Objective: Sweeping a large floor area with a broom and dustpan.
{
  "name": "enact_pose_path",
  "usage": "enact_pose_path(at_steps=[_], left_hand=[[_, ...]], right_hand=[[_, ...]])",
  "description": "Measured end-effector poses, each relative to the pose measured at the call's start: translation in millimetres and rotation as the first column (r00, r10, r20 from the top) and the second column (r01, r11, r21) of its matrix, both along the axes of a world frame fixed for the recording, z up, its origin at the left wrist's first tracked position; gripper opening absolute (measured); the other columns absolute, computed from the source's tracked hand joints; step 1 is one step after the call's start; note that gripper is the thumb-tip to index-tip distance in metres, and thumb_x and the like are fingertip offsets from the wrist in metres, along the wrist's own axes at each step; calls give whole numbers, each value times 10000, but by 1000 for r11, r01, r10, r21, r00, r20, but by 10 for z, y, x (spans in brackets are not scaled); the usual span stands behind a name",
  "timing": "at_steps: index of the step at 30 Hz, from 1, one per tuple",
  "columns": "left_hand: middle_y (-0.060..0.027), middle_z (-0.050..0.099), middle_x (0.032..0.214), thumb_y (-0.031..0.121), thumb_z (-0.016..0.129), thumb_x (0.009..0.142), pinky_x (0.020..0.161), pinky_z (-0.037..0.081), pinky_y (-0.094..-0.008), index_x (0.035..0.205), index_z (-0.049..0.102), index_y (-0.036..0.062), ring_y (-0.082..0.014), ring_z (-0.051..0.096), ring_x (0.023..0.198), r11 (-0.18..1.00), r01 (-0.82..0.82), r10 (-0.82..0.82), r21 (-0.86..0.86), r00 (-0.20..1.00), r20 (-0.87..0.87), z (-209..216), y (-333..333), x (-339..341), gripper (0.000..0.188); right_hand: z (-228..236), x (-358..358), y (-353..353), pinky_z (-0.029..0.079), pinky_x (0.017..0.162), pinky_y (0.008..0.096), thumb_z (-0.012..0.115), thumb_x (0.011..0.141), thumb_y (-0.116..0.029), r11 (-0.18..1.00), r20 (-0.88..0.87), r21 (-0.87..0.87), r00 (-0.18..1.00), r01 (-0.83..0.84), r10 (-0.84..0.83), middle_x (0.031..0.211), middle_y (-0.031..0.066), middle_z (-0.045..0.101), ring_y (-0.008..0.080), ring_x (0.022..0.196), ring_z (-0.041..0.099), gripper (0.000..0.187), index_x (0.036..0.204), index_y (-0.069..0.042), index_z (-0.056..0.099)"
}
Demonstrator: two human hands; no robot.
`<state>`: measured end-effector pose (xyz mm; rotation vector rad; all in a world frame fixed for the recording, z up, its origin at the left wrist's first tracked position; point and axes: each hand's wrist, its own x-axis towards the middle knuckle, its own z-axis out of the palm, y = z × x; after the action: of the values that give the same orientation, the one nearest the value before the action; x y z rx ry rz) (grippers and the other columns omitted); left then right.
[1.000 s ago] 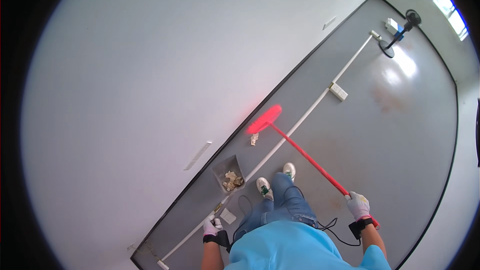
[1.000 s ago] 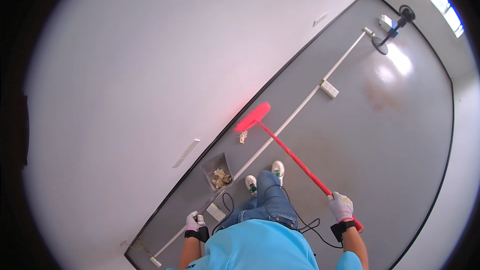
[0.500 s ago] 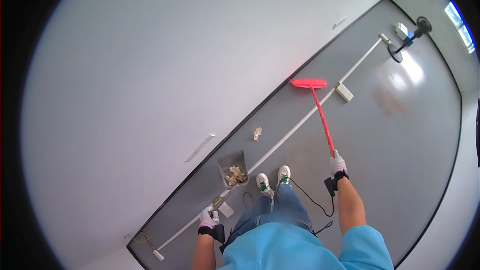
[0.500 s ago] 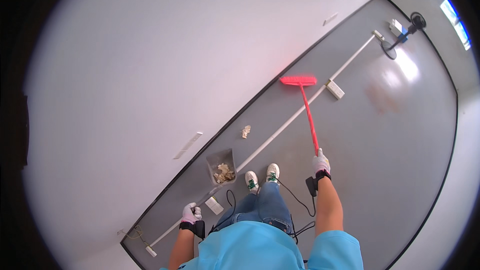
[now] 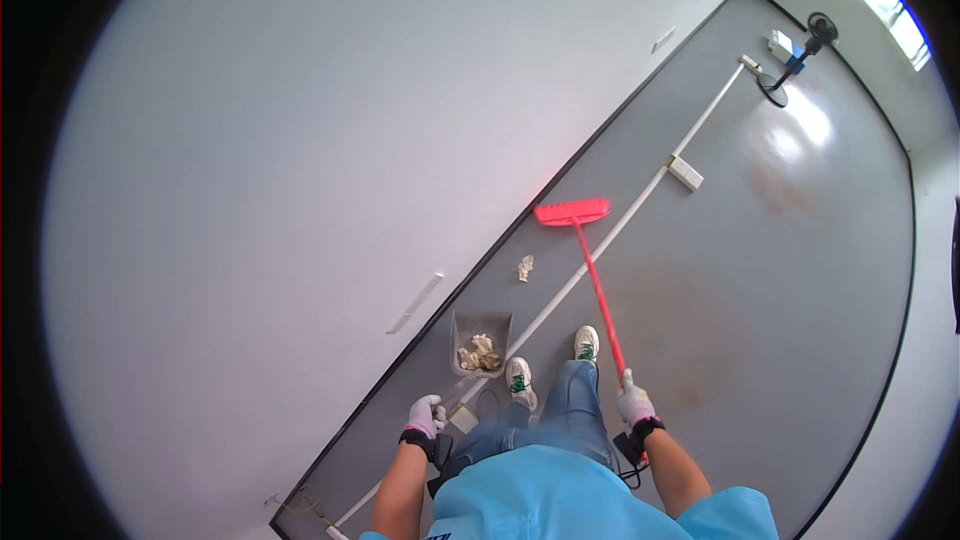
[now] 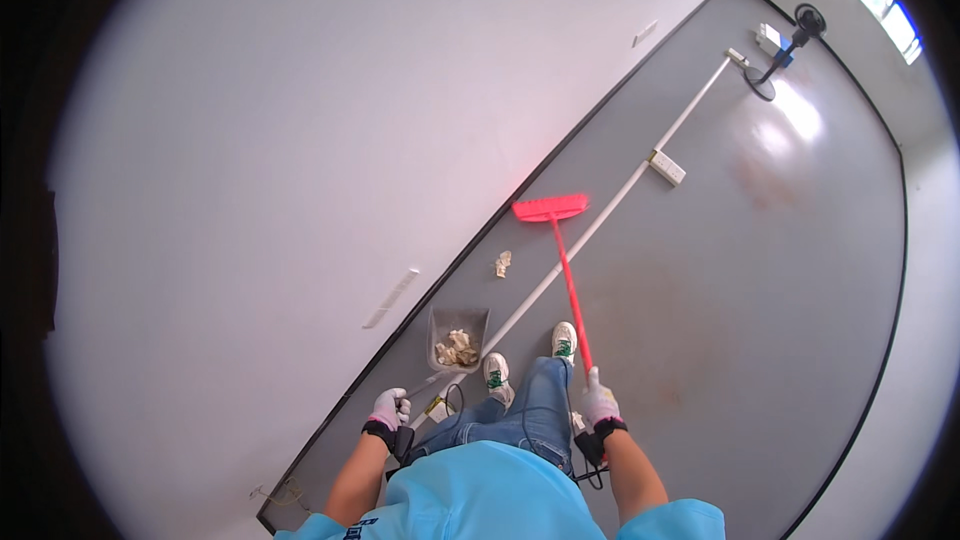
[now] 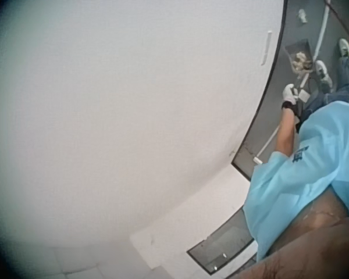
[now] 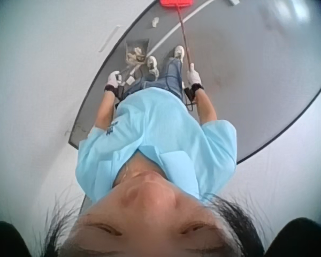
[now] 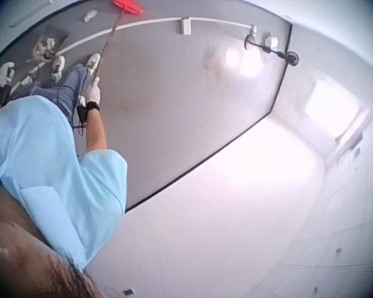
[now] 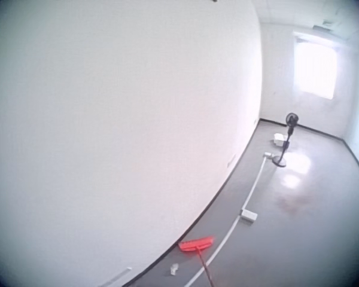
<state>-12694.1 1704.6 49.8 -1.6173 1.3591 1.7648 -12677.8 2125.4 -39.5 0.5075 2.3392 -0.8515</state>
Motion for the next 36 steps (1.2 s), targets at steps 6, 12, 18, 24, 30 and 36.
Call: enact_pose_path(at_steps=[6,12,18,24,30,36], left_hand=[[-41,406,469,158,469,719,293,223,-218,625,430,94,-126,323,328,990,136,-138,-34,989,-60,-266,92,378,120],[-22,402,478,160,466,712,287,220,-204,621,398,111,-100,341,346,990,128,-134,-62,986,-97,-198,85,317,124],[-17,399,458,164,476,710,283,231,-203,612,417,113,-92,343,334,978,197,-202,-65,974,-101,-272,-50,46,125],[-48,410,430,143,464,696,279,255,-278,672,475,85,-141,360,306,937,309,-330,-165,937,-117,-325,-128,-65,63],[-52,389,384,108,448,683,256,253,-282,637,484,64,-153,370,279,908,323,-372,-265,915,-158,25,49,-194,74],[-74,414,413,147,464,675,284,265,-314,640,497,62,-176,375,301,842,415,-480,-344,868,-129,-105,62,-313,98]], right_hand=[[446,1057,27,404,721,397,394,787,-244,999,89,21,995,-47,45,871,222,536,348,828,522,495,1250,-236,219],[366,1590,180,435,637,350,450,767,-249,995,-13,-14,995,103,-103,817,203,549,287,693,566,473,1216,-271,302],[142,957,98,435,479,304,455,766,-176,995,-149,24,985,94,-89,668,125,522,190,517,522,503,1234,-241,283],[737,797,6,434,416,306,478,731,-72,676,347,-556,874,484,-340,620,73,476,157,448,479,657,1281,-185,138],[958,1185,8,387,383,268,400,809,-150,503,485,-601,784,621,-387,576,29,411,118,403,388,559,1280,-265,123],[1159,1351,-156,391,372,267,375,829,-198,889,336,-256,897,381,-288,569,41,412,123,399,397,494,1262,-318,169]])
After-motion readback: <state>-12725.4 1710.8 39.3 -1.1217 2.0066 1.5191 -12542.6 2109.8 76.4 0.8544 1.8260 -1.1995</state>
